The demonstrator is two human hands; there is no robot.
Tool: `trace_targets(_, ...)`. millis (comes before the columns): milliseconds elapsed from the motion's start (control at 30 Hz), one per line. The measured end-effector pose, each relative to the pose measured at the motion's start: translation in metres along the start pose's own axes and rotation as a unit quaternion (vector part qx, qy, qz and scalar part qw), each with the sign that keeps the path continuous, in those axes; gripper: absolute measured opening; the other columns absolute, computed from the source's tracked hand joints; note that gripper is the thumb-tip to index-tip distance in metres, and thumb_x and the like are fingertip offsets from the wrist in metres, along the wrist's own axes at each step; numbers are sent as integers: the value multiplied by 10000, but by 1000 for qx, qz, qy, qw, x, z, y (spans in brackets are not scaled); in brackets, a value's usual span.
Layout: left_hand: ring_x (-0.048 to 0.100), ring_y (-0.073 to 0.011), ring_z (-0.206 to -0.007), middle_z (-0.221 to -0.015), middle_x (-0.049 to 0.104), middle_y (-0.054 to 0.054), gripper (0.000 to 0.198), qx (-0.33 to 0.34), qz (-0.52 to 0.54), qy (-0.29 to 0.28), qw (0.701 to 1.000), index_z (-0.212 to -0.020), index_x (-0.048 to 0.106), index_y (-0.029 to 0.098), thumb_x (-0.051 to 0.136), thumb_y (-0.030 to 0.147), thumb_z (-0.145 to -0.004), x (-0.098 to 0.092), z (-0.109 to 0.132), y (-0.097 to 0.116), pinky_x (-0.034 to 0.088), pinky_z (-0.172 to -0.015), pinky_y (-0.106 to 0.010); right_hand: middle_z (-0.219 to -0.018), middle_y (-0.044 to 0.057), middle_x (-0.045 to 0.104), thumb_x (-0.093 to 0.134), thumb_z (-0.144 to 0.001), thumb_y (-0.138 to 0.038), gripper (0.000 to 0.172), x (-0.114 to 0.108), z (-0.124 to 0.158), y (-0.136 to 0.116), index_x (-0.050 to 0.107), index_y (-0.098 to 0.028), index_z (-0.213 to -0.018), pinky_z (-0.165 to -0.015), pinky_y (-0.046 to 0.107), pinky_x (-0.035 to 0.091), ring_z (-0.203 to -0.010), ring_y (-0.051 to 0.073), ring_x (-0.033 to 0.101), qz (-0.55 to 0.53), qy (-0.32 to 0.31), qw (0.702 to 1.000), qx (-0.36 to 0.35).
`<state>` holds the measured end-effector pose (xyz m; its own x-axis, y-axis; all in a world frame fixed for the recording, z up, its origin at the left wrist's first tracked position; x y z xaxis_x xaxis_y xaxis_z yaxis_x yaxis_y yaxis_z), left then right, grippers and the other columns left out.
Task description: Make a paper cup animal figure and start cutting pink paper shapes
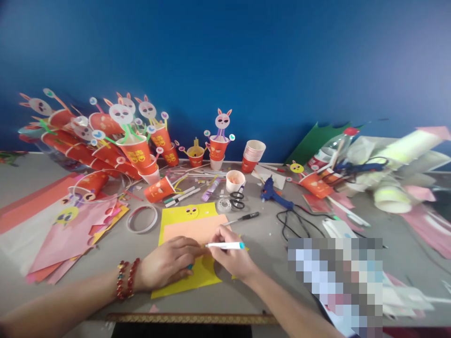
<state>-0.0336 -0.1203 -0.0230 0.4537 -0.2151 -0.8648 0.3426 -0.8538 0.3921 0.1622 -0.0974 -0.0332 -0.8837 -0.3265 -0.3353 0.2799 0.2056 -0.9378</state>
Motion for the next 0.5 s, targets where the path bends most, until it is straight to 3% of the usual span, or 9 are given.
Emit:
trace_targets(167,539,-231,-1207,-1313,626,-108,210,4,-12,-32,999,-1084,560,173,457,332,-992,7,6,-7,420,-1029,-392,-580,-41,497,530,-815,-161,165,-2,6,5,491,-212,-663,-509,239,343,-514,117,460,66,50,995,-47)
trace_targets(500,540,-211,-1180,-1346,611,-61,217,8,-44,-39,998,-961,604,188,484,368,-983,10,6,-10,381,-1024,-380,-557,-35,521,498,-815,-156,187,0,4,8,465,-218,-642,-523,244,349,-508,122,494,125,34,990,-47)
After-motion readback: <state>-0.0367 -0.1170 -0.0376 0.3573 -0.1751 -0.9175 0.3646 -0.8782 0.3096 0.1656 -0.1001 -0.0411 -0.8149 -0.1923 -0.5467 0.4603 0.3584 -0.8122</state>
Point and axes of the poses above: each hand's wrist, its own z-axis away from the middle knuckle, its own x-axis out of the palm, y = z × x, the point moved 3 cm from there along -z, towards the middle knuckle
